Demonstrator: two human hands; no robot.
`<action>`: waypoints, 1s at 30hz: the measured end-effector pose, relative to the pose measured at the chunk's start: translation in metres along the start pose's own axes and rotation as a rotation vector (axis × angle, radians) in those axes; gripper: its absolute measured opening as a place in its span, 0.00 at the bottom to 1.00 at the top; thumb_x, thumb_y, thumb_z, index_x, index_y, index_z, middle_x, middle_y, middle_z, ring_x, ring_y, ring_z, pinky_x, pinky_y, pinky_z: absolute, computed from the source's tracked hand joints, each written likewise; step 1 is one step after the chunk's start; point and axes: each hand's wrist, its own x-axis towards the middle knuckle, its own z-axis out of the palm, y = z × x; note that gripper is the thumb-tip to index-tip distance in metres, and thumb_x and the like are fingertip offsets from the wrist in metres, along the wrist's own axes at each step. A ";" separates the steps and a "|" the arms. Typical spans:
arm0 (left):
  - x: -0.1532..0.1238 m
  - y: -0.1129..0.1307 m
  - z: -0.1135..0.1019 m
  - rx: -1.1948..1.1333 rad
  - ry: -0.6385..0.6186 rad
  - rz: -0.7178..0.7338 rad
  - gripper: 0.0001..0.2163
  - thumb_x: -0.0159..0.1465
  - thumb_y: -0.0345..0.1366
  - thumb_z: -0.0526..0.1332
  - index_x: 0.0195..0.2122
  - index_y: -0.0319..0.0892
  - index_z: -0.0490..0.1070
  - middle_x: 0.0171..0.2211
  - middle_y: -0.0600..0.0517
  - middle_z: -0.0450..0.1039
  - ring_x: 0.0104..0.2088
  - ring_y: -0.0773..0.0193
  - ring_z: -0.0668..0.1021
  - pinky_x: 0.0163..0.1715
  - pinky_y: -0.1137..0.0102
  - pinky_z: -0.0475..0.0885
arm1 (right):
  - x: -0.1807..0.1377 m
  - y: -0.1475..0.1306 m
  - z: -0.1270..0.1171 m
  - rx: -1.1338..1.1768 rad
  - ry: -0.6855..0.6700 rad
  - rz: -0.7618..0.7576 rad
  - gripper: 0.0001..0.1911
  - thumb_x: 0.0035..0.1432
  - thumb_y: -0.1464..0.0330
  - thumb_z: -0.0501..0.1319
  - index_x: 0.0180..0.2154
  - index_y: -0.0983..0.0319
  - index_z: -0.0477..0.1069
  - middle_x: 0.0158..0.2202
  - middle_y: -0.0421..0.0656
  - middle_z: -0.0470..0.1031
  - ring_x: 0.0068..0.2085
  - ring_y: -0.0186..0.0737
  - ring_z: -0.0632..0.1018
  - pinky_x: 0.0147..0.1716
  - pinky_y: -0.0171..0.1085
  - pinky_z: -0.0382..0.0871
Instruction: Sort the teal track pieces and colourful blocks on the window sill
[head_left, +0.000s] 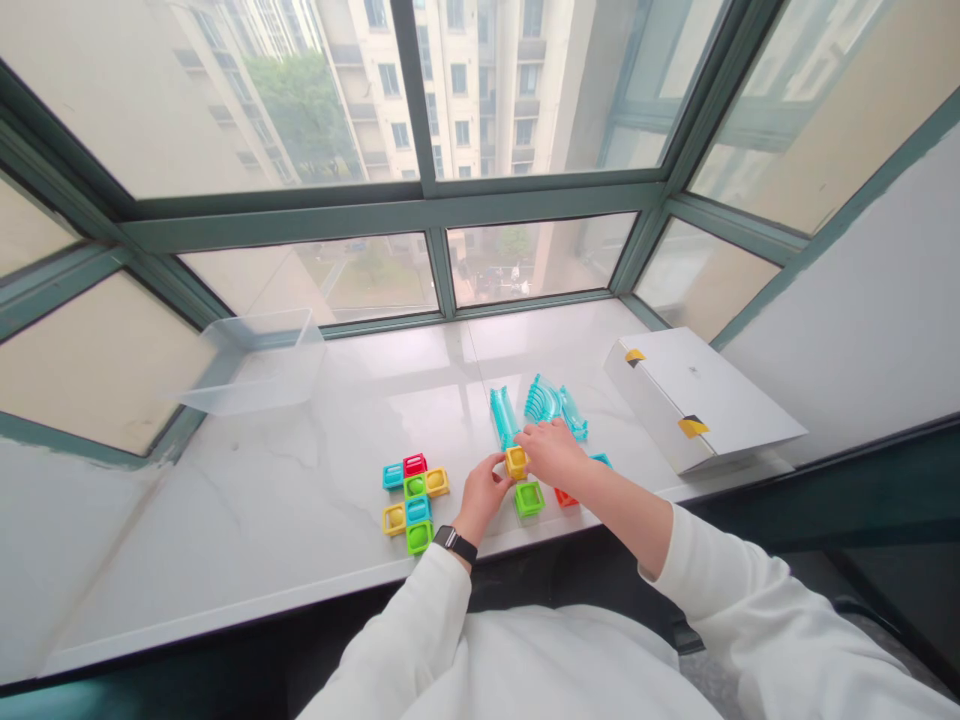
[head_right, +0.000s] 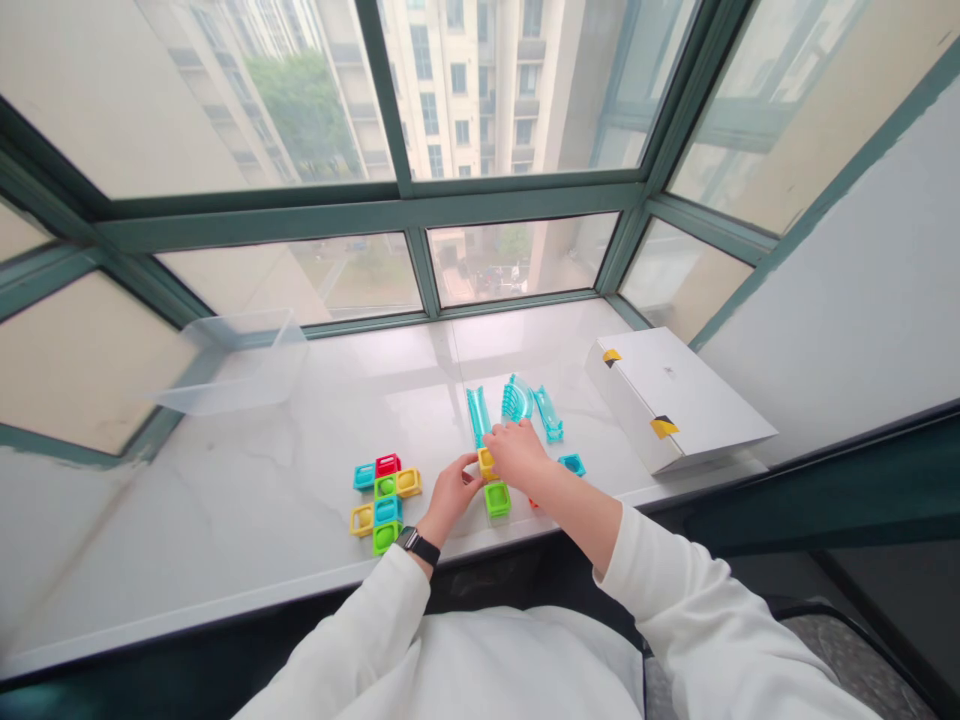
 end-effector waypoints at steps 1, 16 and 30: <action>-0.001 0.000 -0.001 -0.004 0.003 0.002 0.22 0.59 0.28 0.69 0.55 0.44 0.76 0.48 0.48 0.83 0.33 0.63 0.81 0.41 0.65 0.77 | -0.004 -0.001 -0.004 0.012 0.024 0.001 0.14 0.61 0.63 0.70 0.46 0.60 0.77 0.46 0.49 0.79 0.48 0.52 0.78 0.49 0.45 0.62; -0.048 -0.022 -0.113 0.251 0.347 0.095 0.12 0.71 0.38 0.57 0.50 0.45 0.76 0.51 0.44 0.79 0.56 0.48 0.76 0.62 0.50 0.67 | -0.047 -0.073 0.005 0.613 0.369 -0.141 0.17 0.69 0.69 0.60 0.58 0.58 0.71 0.53 0.47 0.77 0.56 0.44 0.76 0.58 0.41 0.68; -0.069 -0.079 -0.104 0.641 0.386 0.035 0.21 0.71 0.29 0.52 0.62 0.48 0.71 0.68 0.45 0.66 0.69 0.45 0.64 0.66 0.47 0.61 | 0.009 -0.141 0.079 0.514 0.002 -0.071 0.29 0.66 0.68 0.61 0.67 0.60 0.61 0.61 0.54 0.69 0.60 0.51 0.74 0.56 0.44 0.69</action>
